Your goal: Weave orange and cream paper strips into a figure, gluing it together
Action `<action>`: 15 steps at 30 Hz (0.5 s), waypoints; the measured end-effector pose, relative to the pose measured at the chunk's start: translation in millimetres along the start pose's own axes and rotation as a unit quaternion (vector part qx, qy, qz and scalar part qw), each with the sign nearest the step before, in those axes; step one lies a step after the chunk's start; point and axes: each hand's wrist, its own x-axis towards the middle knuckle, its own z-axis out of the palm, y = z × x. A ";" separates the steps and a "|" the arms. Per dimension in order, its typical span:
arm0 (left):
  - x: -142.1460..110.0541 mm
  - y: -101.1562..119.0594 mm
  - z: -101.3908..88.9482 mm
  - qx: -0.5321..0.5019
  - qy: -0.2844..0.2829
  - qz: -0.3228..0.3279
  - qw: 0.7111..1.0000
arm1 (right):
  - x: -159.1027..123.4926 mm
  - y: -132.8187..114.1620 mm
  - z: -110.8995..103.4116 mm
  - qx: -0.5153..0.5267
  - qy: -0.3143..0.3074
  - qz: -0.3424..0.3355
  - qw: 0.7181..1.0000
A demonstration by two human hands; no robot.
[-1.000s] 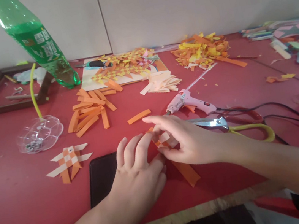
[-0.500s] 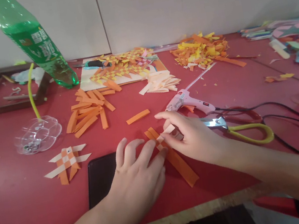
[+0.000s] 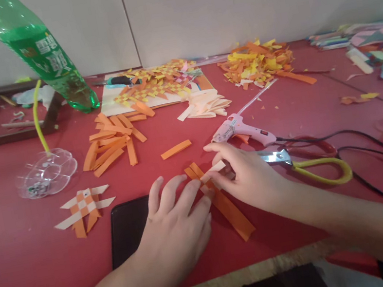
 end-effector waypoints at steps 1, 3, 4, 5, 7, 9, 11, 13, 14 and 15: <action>-0.1 -0.1 -0.3 0.002 -0.002 0.000 1.000 | 0.0 0.2 0.4 0.001 0.001 0.001 1.000; -0.5 -0.4 -0.8 0.005 -0.001 0.001 1.000 | 0.1 0.4 1.1 0.004 0.002 0.002 1.000; -0.7 -0.5 -1.1 0.007 0.000 0.002 1.000 | 0.0 0.5 1.4 0.006 0.003 0.001 1.000; -0.9 -0.5 -1.2 0.007 0.000 0.002 1.000 | -0.1 0.7 1.8 0.008 0.006 -0.002 1.000; -1.2 -0.4 -1.2 0.005 0.002 0.003 1.000 | -0.8 0.8 2.4 0.015 0.014 -0.008 1.000; -1.0 -0.1 -0.8 0.003 0.006 0.002 1.000 | -1.8 0.6 3.0 0.032 0.022 -0.015 0.999; -0.7 0.2 -0.2 0.000 0.007 0.001 1.000 | -2.7 -0.1 3.2 0.060 0.028 -0.018 0.998; -0.5 0.1 0.4 -0.002 0.005 -0.001 1.000 | -3.5 -1.6 2.9 0.095 0.028 -0.013 0.995; -0.6 0.0 0.6 -0.002 0.005 -0.002 1.000 | -3.9 -2.6 2.6 0.112 0.026 -0.008 0.993; -0.8 -0.2 0.6 -0.002 0.005 -0.003 1.000 | -4.2 -3.7 2.1 0.126 0.023 -0.004 0.992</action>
